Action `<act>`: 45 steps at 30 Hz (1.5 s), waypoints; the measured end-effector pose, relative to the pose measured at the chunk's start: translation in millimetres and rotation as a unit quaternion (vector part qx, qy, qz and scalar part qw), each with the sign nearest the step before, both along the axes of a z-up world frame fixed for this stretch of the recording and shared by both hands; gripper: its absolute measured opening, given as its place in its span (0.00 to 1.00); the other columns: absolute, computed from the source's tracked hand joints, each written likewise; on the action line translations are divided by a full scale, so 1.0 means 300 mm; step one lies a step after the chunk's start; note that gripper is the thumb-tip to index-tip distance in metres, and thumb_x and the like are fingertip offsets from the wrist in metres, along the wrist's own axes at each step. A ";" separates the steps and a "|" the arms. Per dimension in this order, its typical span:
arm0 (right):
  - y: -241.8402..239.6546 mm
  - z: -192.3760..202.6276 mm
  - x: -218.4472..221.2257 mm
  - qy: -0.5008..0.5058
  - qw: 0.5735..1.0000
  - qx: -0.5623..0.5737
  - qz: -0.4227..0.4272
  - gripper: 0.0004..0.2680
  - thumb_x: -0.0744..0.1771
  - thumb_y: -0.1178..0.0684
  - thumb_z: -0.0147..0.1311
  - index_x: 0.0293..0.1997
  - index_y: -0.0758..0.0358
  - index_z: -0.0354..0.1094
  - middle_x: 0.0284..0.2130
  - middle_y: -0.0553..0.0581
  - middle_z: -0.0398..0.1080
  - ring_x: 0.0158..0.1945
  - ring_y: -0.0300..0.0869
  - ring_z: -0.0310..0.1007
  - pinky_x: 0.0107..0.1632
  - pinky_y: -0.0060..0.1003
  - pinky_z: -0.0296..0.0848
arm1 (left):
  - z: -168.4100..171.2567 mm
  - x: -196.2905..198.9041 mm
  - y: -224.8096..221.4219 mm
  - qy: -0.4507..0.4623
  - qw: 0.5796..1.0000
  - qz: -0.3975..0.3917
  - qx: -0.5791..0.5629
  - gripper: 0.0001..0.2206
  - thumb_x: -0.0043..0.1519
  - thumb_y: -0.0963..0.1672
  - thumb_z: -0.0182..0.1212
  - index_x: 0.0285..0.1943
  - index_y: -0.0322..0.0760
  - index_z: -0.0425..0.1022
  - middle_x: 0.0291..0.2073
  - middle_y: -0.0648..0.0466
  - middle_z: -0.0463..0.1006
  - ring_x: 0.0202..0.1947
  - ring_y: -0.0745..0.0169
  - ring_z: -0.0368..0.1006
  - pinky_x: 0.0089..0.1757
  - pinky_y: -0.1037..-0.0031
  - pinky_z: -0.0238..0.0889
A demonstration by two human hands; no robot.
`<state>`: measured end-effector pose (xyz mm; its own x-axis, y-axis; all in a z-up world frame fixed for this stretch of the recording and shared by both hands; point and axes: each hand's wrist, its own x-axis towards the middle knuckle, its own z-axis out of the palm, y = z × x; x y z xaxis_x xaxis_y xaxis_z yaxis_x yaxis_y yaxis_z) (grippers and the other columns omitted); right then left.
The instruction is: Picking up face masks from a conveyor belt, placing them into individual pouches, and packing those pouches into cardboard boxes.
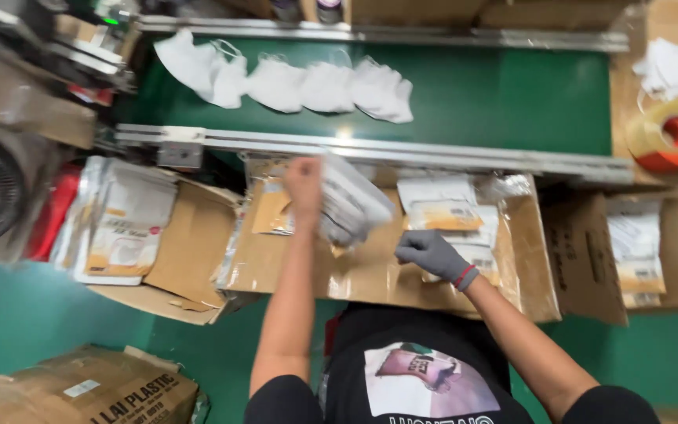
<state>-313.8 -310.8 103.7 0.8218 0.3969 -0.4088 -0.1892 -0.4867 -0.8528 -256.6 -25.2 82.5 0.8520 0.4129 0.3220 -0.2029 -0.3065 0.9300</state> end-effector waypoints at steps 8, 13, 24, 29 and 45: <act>-0.187 0.239 0.104 -0.073 0.943 0.119 -0.303 0.21 0.63 0.57 0.60 0.61 0.71 0.61 0.46 0.59 0.72 0.47 0.44 0.74 0.43 0.46 0.77 | -0.065 -0.038 -0.348 0.150 0.888 -0.063 -0.431 0.18 0.71 0.48 0.71 0.43 0.21 0.80 0.32 0.56 0.73 0.30 0.71 0.61 0.31 0.75 0.55; -0.450 0.295 0.117 -0.021 0.916 0.305 -0.261 0.19 0.64 0.59 0.55 0.61 0.73 0.60 0.49 0.59 0.71 0.52 0.45 0.74 0.57 0.43 0.77 | -0.559 -0.102 -0.508 0.244 0.953 -0.140 -0.108 0.21 0.72 0.51 0.53 0.64 0.30 0.73 0.54 0.44 0.77 0.53 0.54 0.73 0.51 0.66 0.64; -0.629 -0.186 0.215 -0.197 0.941 -0.196 -0.192 0.21 0.63 0.47 0.70 0.56 0.69 0.72 0.44 0.58 0.74 0.42 0.41 0.75 0.46 0.36 0.75 | -0.056 -0.011 -0.217 0.142 0.989 -0.036 -0.021 0.13 0.67 0.45 0.56 0.53 0.29 0.78 0.43 0.45 0.79 0.42 0.51 0.78 0.44 0.66 0.72; -0.692 -0.135 0.633 -0.233 0.922 -0.141 -0.275 0.17 0.67 0.44 0.66 0.52 0.71 0.75 0.39 0.60 0.75 0.40 0.43 0.73 0.45 0.39 0.73 | -0.079 0.256 0.085 0.109 0.988 0.027 0.103 0.09 0.64 0.41 0.60 0.50 0.32 0.79 0.43 0.45 0.79 0.43 0.50 0.78 0.45 0.66 0.71; 0.465 -0.244 1.285 -0.081 0.981 -0.174 -0.027 0.32 0.52 0.31 0.69 0.50 0.71 0.75 0.46 0.71 0.78 0.50 0.55 0.80 0.52 0.42 0.75 | -0.277 0.712 -0.048 0.181 0.962 0.030 0.204 0.17 0.64 0.46 0.58 0.55 0.26 0.76 0.60 0.33 0.71 0.60 0.32 0.65 0.59 0.53 0.58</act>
<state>71.8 -171.4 30.4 0.9031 0.2101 -0.3745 -0.0993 -0.7464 -0.6581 -43.0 -39.6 -0.6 0.9171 0.3674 0.1546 0.1413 -0.6623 0.7358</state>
